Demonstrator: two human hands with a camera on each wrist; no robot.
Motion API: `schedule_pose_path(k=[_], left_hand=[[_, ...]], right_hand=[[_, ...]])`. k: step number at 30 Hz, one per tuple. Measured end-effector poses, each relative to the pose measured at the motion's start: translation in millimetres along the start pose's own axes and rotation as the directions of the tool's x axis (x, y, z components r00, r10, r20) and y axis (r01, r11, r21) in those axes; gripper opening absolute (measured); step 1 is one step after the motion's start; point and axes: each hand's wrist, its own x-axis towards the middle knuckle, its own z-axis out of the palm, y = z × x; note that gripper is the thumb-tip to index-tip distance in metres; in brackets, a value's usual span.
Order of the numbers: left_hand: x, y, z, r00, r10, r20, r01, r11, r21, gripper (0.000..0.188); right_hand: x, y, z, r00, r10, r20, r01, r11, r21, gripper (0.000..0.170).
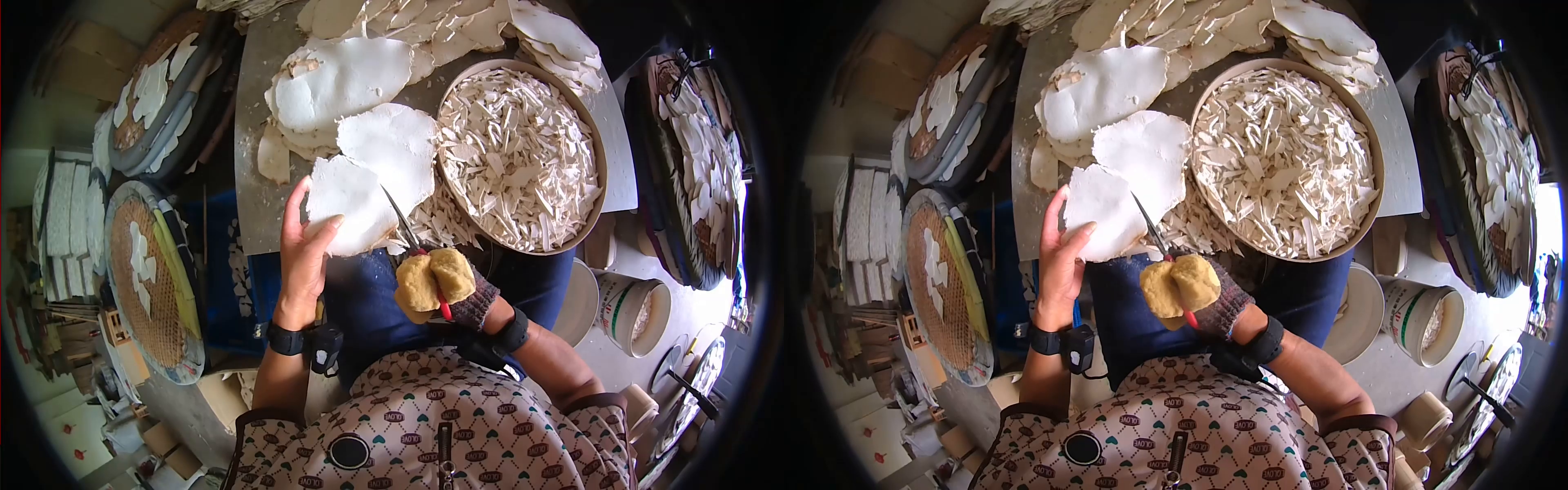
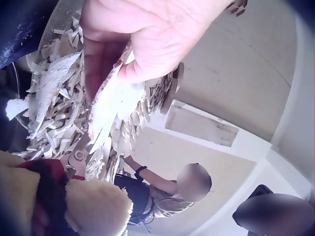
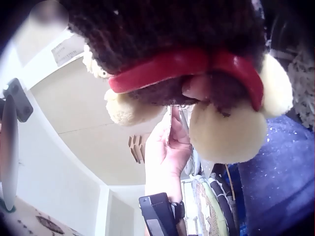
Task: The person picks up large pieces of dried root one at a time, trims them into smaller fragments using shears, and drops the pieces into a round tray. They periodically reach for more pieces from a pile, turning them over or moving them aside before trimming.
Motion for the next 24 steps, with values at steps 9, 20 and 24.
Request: schedule_pose_path(k=[9, 20, 24], left_hand=[[2.8, 15.8, -7.4, 0.989, -0.058, 0.137, 0.028, 0.978, 0.208, 0.067], [4.8, 17.9, -8.9, 0.992, -0.058, 0.112, 0.045, 0.992, 0.118, 0.066], [1.7, 21.0, -14.5, 0.970, -0.140, 0.199, 0.092, 0.968, 0.235, 0.067]], right_hand=[[3.8, -13.9, 5.3, 0.997, 0.010, -0.073, -0.020, 0.991, -0.136, 0.026], [7.8, -11.3, 2.9, 0.994, -0.055, 0.098, 0.080, 0.958, -0.275, 0.029], [11.9, -7.3, 1.6, 0.999, 0.008, 0.047, -0.005, 0.998, -0.058, 0.027]])
